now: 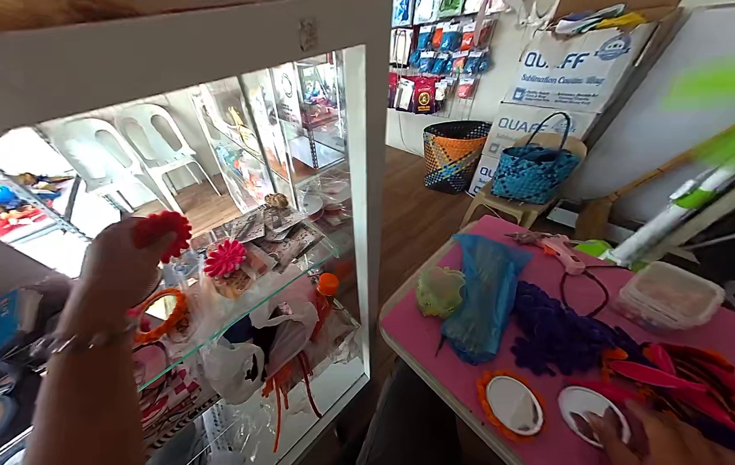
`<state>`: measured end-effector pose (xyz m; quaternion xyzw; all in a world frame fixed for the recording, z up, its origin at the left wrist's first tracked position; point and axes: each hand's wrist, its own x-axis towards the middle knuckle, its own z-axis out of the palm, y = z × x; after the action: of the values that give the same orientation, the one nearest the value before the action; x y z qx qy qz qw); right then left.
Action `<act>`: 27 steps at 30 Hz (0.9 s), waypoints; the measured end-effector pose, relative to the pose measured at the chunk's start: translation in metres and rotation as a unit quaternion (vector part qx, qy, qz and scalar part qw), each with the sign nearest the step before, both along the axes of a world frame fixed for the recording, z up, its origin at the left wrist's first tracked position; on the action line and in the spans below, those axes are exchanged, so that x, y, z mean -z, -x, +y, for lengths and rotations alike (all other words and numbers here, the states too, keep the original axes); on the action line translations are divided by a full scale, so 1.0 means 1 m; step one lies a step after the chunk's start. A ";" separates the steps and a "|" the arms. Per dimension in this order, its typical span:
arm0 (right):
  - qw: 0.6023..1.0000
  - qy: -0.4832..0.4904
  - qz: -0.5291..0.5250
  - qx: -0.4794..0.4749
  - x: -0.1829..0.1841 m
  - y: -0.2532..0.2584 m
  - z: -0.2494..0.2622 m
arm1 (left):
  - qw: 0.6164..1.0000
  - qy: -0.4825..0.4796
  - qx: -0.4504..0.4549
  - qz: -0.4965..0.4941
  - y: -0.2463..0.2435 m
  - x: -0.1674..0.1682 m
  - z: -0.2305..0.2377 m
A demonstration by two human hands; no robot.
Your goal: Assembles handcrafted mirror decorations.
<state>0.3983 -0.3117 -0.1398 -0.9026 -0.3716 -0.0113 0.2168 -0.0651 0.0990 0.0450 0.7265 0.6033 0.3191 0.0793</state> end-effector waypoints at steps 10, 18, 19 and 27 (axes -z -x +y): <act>0.991 -0.033 0.098 0.087 0.002 -0.005 0.011 | 0.555 0.532 0.397 -0.501 -0.193 0.146 -0.193; 0.896 -0.414 0.157 0.038 -0.034 0.036 -0.003 | 0.361 0.658 0.366 -0.551 -0.270 0.199 -0.240; 0.884 -0.423 0.197 0.007 -0.038 0.048 0.000 | 0.364 0.653 0.374 -0.549 -0.271 0.200 -0.245; 0.907 -0.375 0.185 -0.049 -0.010 0.085 0.026 | 0.379 0.606 0.429 -0.552 -0.266 0.204 -0.252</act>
<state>0.3129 -0.2858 -0.1300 -0.7215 -0.3367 0.0275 0.6044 0.2011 -0.1533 -0.1586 0.3101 0.0662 0.1225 0.9405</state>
